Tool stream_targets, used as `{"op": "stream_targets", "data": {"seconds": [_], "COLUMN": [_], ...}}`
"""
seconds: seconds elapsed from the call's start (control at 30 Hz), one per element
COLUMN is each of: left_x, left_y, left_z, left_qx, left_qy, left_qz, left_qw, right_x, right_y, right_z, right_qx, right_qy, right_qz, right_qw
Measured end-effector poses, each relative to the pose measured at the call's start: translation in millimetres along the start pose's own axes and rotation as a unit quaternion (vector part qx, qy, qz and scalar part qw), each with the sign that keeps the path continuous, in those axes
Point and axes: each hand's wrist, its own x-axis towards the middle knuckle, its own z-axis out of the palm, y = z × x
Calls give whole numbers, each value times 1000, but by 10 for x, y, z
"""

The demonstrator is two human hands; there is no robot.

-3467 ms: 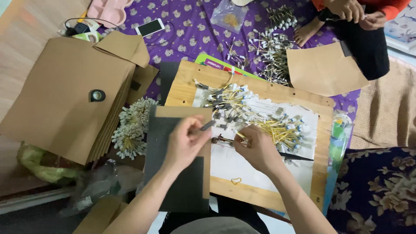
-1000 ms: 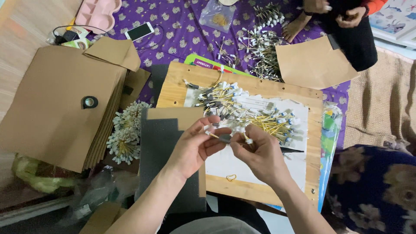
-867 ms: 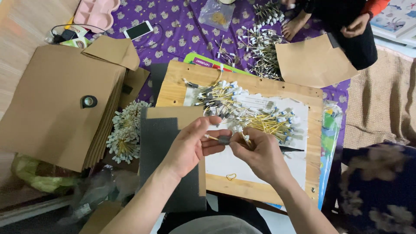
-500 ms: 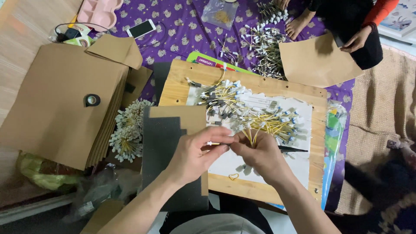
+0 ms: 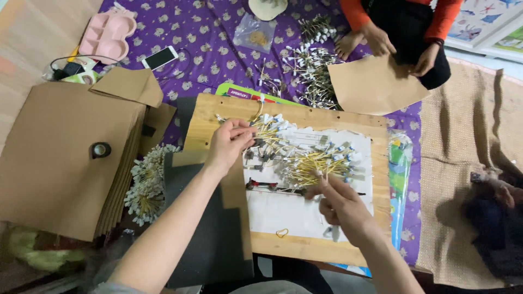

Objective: Assembling small gold-colored components onto a black strip on a wooden board

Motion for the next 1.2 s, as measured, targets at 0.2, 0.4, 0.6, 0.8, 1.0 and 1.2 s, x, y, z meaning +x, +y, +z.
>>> {"op": "stream_targets", "data": {"seconds": [0.2, 0.4, 0.6, 0.8, 1.0, 1.2], "left_x": [-27, -813, -829, -1017, -928, -831], "left_y": [25, 622, 330, 325, -148, -434], "left_z": [-15, 357, 86, -144, -210, -331], "left_qx": [316, 262, 286, 451, 310, 250], "left_qy": [-92, -234, -96, 10, 70, 22], "left_qz": [172, 113, 90, -26, -98, -63], "left_qw": [928, 929, 949, 892, 943, 966], "right_x": [-34, 31, 396, 300, 574, 658], "right_y": [-113, -175, 146, 97, 305, 383], "right_z": [153, 428, 651, 881, 875, 819], "right_qx": [-23, -141, -190, -292, -393, -475], "right_qy": [-42, -80, -67, 0, -14, 4], "right_qz": [-9, -3, -147, -341, -346, -249], "right_qw": [999, 987, 969, 893, 852, 844]}}
